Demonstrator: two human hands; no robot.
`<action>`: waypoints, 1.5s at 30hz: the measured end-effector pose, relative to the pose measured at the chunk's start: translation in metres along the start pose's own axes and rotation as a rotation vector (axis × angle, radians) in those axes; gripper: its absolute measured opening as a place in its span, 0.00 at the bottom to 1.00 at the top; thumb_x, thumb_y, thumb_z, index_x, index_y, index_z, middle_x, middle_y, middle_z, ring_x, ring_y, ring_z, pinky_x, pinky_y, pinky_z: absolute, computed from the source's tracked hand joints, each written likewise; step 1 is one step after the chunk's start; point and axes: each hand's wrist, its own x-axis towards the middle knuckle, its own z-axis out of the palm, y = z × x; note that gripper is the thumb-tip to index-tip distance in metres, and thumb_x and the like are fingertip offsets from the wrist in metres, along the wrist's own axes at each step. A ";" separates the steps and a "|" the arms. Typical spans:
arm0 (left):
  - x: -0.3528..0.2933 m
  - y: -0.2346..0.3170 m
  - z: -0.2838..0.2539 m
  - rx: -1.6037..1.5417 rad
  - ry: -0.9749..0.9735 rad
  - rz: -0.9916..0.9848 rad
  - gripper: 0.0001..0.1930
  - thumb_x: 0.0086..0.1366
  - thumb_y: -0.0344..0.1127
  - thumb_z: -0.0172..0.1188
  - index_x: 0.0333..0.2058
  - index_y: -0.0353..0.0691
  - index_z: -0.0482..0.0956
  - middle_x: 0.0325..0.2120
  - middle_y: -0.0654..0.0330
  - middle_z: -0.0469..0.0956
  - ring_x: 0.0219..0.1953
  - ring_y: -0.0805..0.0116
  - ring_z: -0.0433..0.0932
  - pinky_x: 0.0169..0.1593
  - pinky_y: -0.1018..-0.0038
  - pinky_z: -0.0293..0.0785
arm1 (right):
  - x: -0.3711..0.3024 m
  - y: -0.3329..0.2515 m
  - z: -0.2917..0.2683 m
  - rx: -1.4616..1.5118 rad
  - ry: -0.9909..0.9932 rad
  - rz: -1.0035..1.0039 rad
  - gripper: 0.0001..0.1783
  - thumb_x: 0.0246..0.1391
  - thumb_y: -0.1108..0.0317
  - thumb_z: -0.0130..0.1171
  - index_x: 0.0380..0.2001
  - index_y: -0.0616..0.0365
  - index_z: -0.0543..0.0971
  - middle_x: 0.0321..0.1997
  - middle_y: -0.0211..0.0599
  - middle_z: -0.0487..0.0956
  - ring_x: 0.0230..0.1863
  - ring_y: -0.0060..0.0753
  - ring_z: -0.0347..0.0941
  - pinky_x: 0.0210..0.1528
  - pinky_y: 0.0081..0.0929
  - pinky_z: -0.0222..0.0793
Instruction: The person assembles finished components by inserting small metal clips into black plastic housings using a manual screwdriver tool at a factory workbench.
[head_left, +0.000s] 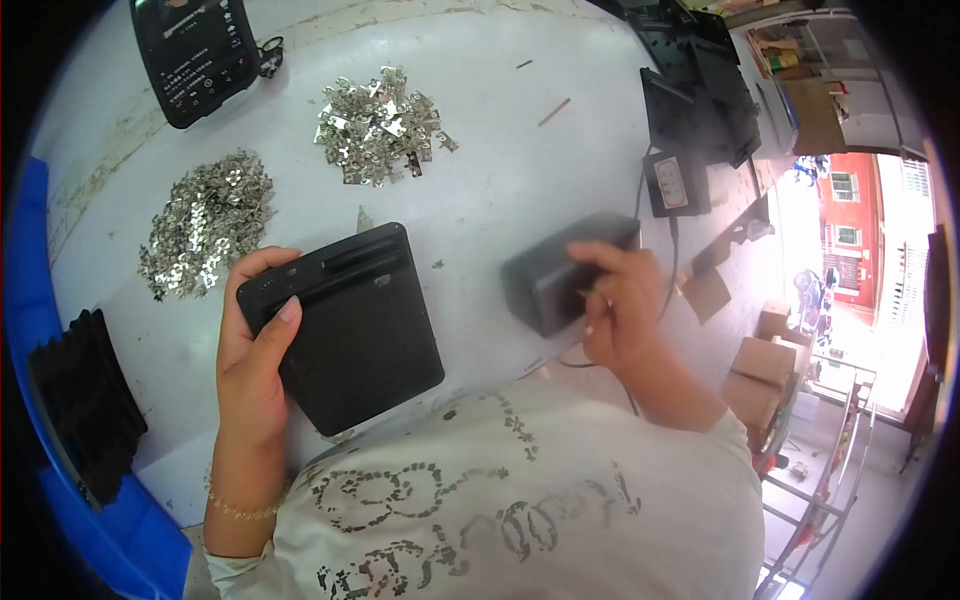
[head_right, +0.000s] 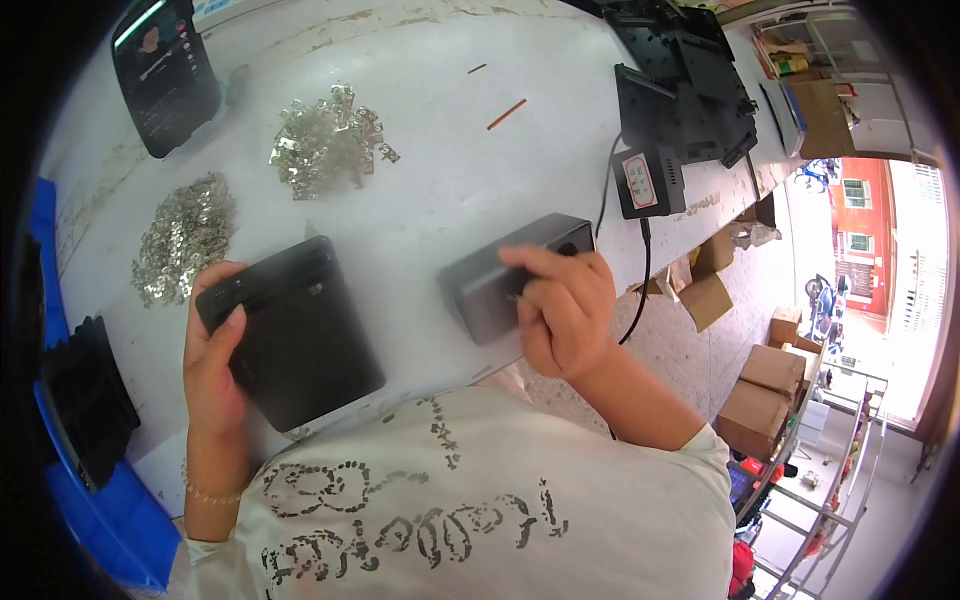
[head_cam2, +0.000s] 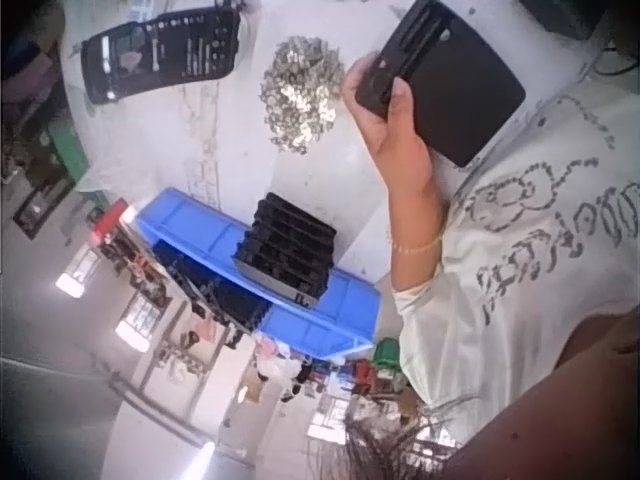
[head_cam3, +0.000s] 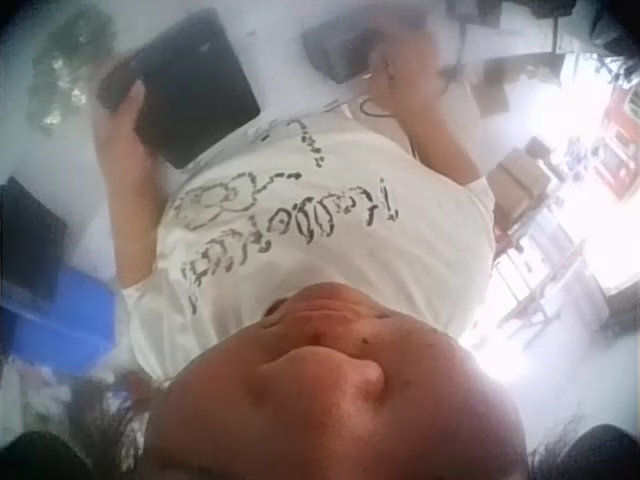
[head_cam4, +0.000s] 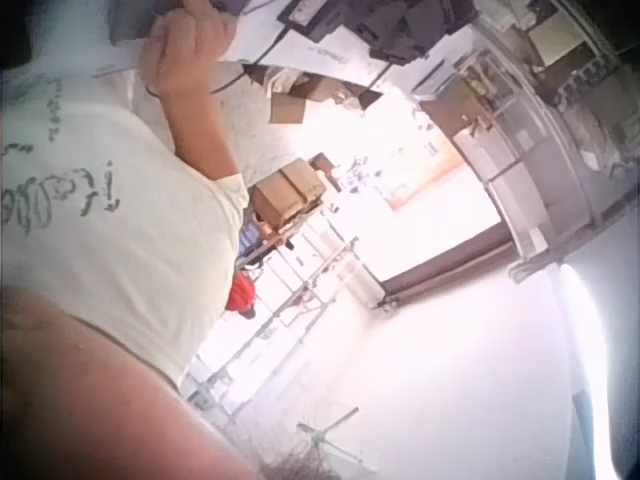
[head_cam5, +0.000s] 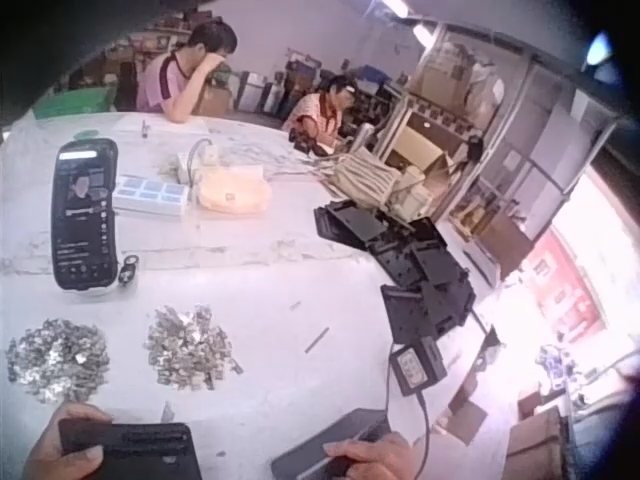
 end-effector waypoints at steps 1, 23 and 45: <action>0.000 0.000 0.000 -0.005 -0.002 -0.012 0.17 0.62 0.30 0.51 0.50 0.37 0.65 0.41 0.61 0.71 0.44 0.75 0.68 0.51 0.79 0.63 | -0.010 0.000 0.000 0.003 0.002 0.004 0.08 0.29 0.78 0.51 0.19 0.58 0.66 0.37 0.45 0.80 0.18 0.31 0.62 0.26 0.28 0.54; 0.005 -0.002 0.002 -0.036 0.075 -0.007 0.21 0.62 0.33 0.49 0.53 0.31 0.62 0.45 0.55 0.70 0.49 0.68 0.69 0.55 0.74 0.62 | -0.077 -0.010 0.006 0.241 0.246 0.150 0.08 0.58 0.69 0.43 0.25 0.59 0.64 0.38 0.50 0.74 0.25 0.32 0.60 0.29 0.28 0.58; 0.003 -0.002 0.000 0.009 0.087 0.013 0.20 0.63 0.31 0.47 0.53 0.32 0.62 0.46 0.55 0.70 0.50 0.68 0.69 0.56 0.74 0.61 | -0.013 -0.009 -0.006 0.518 0.172 0.686 0.08 0.61 0.69 0.44 0.29 0.61 0.66 0.31 0.36 0.68 0.28 0.23 0.59 0.33 0.19 0.57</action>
